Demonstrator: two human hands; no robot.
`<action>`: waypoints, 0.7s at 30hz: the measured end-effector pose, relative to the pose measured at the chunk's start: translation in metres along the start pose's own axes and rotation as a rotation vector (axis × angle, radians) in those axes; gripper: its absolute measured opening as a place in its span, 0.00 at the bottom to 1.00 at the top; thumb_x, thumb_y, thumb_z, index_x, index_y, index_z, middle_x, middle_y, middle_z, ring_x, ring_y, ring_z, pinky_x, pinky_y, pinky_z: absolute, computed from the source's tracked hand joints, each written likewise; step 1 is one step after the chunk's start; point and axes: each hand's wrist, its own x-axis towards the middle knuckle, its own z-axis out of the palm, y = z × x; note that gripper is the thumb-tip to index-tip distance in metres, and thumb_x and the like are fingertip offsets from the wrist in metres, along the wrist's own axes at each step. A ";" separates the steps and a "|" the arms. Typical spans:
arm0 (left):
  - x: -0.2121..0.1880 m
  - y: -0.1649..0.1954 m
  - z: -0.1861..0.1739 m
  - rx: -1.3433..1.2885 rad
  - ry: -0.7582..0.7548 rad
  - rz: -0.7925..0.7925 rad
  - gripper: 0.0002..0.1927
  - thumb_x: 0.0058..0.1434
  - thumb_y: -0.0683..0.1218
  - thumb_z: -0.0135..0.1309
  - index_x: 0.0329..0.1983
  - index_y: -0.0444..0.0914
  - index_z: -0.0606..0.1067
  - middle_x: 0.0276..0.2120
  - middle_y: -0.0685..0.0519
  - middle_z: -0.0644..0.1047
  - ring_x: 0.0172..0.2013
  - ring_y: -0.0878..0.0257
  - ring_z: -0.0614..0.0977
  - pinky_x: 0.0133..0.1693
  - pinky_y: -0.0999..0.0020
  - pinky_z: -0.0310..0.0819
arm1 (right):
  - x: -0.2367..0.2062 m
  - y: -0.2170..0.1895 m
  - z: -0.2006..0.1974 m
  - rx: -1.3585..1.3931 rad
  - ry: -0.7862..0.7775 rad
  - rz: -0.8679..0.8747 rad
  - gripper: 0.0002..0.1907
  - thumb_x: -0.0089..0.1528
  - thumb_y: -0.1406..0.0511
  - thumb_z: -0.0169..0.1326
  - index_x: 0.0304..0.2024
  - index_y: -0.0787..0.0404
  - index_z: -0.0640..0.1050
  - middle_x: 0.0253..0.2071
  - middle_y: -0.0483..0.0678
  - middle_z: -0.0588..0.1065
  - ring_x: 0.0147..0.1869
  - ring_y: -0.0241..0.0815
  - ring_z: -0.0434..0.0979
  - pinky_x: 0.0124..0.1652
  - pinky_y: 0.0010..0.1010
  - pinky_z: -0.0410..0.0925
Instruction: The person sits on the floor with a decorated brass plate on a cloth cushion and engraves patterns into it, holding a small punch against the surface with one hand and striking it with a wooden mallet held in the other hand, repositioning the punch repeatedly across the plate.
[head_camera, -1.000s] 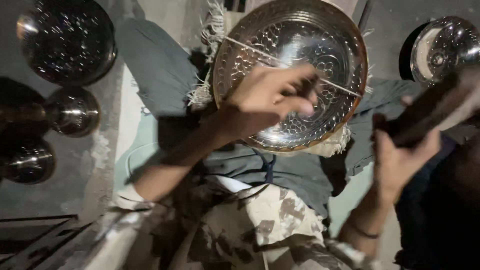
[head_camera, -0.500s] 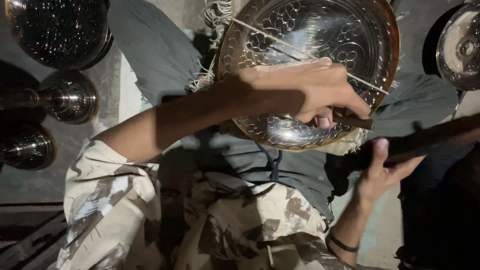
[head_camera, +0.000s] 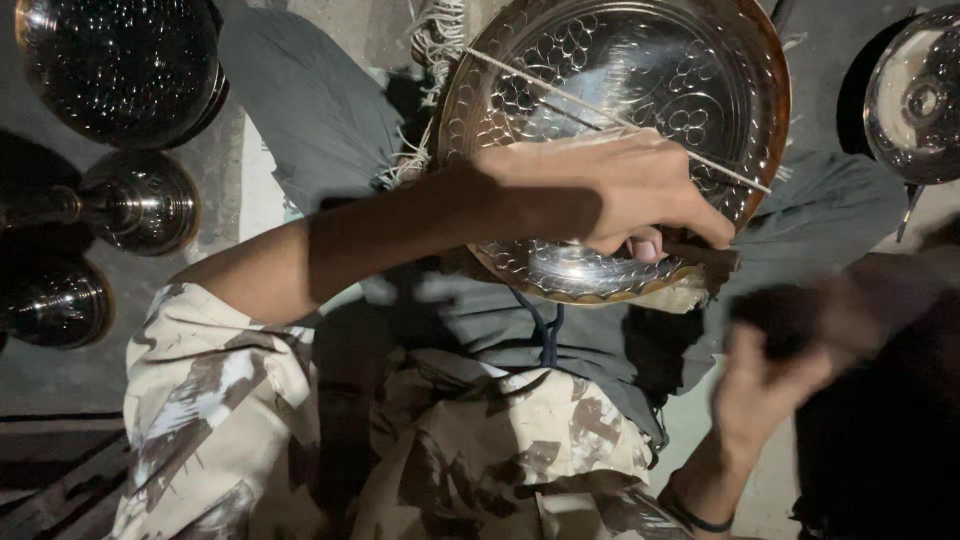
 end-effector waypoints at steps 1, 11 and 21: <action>-0.002 0.001 0.000 -0.007 0.032 0.063 0.21 0.68 0.41 0.49 0.64 0.31 0.70 0.17 0.53 0.72 0.11 0.71 0.63 0.11 0.71 0.50 | 0.001 -0.005 0.000 0.107 0.031 0.033 0.43 0.64 0.79 0.51 0.77 0.61 0.47 0.79 0.60 0.52 0.82 0.53 0.52 0.79 0.46 0.49; 0.002 0.012 -0.010 -0.120 -0.128 -0.083 0.19 0.71 0.41 0.45 0.64 0.39 0.73 0.16 0.54 0.74 0.09 0.71 0.61 0.11 0.69 0.49 | 0.018 -0.074 0.017 -0.085 0.000 -0.055 0.48 0.54 0.80 0.53 0.73 0.58 0.49 0.63 0.64 0.65 0.61 0.58 0.69 0.61 0.48 0.64; 0.005 0.021 -0.016 0.136 -0.075 -0.116 0.22 0.60 0.45 0.53 0.60 0.41 0.75 0.12 0.52 0.72 0.09 0.70 0.68 0.13 0.67 0.53 | 0.009 -0.045 0.017 0.294 0.077 0.262 0.43 0.66 0.81 0.53 0.78 0.61 0.50 0.59 0.53 0.68 0.57 0.42 0.69 0.61 0.33 0.69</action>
